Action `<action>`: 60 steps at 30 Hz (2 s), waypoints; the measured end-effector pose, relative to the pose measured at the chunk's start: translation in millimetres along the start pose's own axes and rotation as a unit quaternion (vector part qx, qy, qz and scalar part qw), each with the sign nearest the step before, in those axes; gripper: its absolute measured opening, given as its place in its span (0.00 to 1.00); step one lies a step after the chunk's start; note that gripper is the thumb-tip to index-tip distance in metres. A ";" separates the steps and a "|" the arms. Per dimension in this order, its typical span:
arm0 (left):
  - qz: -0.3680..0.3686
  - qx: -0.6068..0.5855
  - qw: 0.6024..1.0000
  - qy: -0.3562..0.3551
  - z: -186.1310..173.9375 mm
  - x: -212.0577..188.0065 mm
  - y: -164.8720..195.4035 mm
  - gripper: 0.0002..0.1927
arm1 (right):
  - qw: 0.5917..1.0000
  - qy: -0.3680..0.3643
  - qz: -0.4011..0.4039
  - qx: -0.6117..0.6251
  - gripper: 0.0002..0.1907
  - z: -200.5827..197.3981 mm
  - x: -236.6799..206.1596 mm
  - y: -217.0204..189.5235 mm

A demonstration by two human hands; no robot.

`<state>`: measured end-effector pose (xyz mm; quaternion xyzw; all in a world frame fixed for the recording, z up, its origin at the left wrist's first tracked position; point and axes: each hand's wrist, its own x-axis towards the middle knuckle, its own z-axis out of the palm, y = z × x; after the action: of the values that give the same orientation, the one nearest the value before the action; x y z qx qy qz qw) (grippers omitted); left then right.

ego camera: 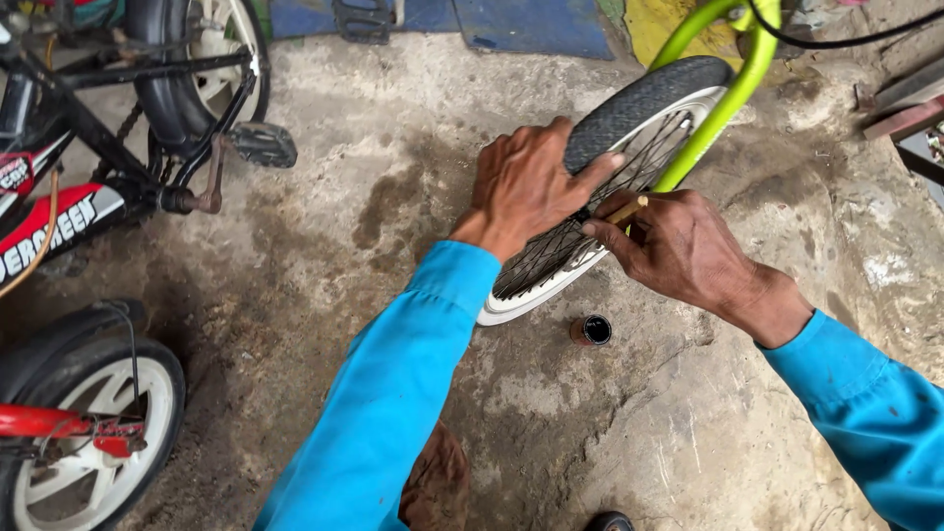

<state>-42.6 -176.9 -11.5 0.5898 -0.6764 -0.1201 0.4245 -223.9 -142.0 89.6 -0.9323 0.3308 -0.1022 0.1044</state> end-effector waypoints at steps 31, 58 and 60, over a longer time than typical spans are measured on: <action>0.035 -0.020 0.998 -0.042 -30.5 -5.9 5.1 0.32 | 0.871 0.084 0.307 0.375 0.26 163.5 -118.2 -122.8; 0.017 -0.020 0.998 -0.053 -31.0 -6.6 5.6 0.32 | 0.566 0.326 0.395 0.646 0.16 252.3 -119.7 -82.7; 0.020 -0.011 0.998 -0.052 -30.0 -6.6 4.9 0.32 | 0.552 0.321 0.391 0.662 0.14 261.7 -119.4 -86.0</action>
<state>-24.9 -159.5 7.1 0.5642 -0.7078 -0.1499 0.3978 -195.5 32.7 -152.8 -0.2837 0.5132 -0.5344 0.6088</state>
